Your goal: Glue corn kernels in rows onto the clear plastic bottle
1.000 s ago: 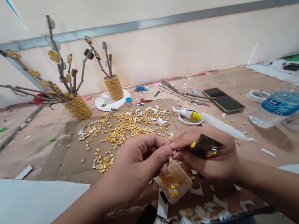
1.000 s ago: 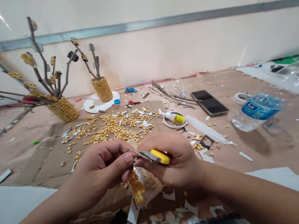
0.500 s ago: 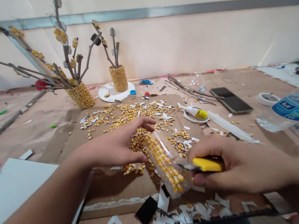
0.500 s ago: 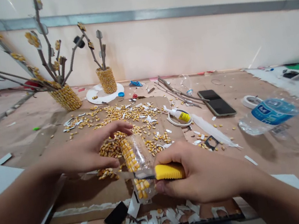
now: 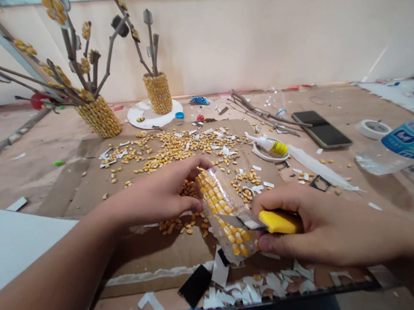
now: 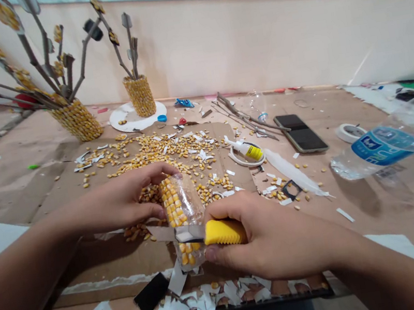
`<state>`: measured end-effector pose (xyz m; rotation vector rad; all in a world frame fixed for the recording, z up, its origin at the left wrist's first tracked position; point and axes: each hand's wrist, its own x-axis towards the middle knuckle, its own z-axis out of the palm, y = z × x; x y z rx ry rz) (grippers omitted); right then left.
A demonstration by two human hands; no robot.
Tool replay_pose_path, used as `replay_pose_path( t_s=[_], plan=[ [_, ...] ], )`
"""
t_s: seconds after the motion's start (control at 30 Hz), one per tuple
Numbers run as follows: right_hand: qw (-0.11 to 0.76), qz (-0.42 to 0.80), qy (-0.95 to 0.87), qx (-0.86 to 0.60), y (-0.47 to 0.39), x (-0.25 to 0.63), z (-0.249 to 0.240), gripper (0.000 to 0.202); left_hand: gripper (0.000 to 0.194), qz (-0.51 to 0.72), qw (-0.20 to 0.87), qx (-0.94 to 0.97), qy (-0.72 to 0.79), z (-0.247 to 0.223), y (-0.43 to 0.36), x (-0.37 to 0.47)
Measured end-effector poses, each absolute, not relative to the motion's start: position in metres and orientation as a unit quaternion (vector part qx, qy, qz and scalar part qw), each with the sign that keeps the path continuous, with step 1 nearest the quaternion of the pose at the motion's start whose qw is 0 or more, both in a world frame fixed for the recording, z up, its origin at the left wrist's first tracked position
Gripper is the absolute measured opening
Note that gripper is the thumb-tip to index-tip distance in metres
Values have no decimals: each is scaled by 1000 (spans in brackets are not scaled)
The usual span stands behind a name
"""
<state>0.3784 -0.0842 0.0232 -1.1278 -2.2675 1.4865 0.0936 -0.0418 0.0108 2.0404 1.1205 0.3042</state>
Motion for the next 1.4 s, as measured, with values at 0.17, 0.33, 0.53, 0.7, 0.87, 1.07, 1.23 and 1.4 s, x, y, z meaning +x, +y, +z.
replay_pose_path(
  t_s=[0.17, 0.33, 0.53, 0.7, 0.87, 1.07, 1.23, 1.4],
  plan=[
    [96, 508, -766, -383, -82, 375, 27, 9, 57, 127, 382, 804, 438, 11, -42, 94],
    [85, 516, -755, -396, -82, 373, 29, 12, 55, 118, 359, 814, 442, 12, -43, 94],
    [89, 523, -746, -402, -85, 374, 27, 17, 56, 119, 356, 813, 445, 13, -45, 94],
    [82, 532, -735, -412, -86, 373, 27, 16, 58, 113, 349, 811, 456, 14, -46, 96],
    [82, 551, -722, -411, -86, 373, 27, 7, 57, 120, 349, 810, 456, 16, -46, 97],
    [114, 516, -740, -417, -89, 370, 26, 7, 56, 111, 360, 803, 461, 17, -48, 97],
    [137, 450, -768, -435, -95, 370, 25, 9, 54, 113, 349, 807, 463, 20, -50, 99],
    [129, 442, -764, -452, -95, 369, 25, 14, 50, 114, 339, 811, 463, 21, -50, 100]
  ],
)
